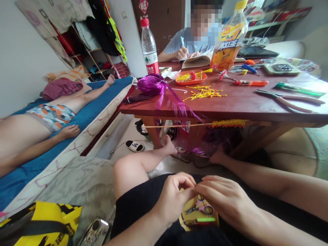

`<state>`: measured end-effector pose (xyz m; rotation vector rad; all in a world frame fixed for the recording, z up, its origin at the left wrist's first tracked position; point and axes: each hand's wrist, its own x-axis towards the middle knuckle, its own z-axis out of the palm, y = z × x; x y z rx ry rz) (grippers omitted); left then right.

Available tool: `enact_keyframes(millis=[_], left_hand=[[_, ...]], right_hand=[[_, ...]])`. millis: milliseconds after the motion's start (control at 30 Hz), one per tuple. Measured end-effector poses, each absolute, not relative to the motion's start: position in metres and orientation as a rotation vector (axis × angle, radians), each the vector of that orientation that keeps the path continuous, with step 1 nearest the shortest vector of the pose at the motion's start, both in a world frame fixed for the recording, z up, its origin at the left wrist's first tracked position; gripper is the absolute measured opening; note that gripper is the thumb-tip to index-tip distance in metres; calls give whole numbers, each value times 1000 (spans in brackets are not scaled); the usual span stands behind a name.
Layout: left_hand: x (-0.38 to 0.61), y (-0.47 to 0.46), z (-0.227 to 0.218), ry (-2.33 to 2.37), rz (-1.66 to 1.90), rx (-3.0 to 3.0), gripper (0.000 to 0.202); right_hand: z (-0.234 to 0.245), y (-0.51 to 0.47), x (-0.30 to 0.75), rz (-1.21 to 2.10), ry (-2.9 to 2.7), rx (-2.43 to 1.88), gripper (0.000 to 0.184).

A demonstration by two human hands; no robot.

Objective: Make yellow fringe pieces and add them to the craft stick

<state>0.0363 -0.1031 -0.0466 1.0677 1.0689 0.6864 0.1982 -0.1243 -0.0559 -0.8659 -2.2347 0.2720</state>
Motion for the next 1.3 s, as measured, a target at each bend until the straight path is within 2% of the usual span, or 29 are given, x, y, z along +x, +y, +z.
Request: enact_keyframes(millis=[133,233,400,533,733,833,933,1000,1067,1167,1233,1300], left_hand=[[35,-109,-40,1130,787,1684,14],[34,-114,-45,1100,823,1956,14],[29,-116,-50,946,992,2400,15],[25,-111,-47,749,997,2714,11],[21,-105,-46,523,1007,2897,10],[26,-104,-44,640,973,2787,14],[33,-101,-39,965,821,2295,16],[37,-98,-36,1128,702,1789,12],[40,-94,-34,1162,603,1285,6],[42,-91,-33,1083,502,782,9],[42,-92,-32,1045,491,719,9],[42,-95,-30,1060,545,951,8]], right_hand=[[-50,-124,192,990,-1884,-1270,22],[-46,-121,190,1329,-1639,-1319,17],[-46,-119,188,1593,-1349,-1247,17],[-46,-115,188,1727,-1222,-1222,19],[-44,-109,186,1861,-1097,-1188,26],[-43,-112,185,1643,-1286,-1297,22],[-44,-118,189,865,-1842,-1269,16],[-46,-121,196,319,-2181,-983,21],[-47,-122,204,-29,-2368,-726,23],[-47,-122,211,-223,-2419,-645,24],[-46,-122,212,-152,-2389,-663,29],[-44,-122,208,55,-2304,-745,31]])
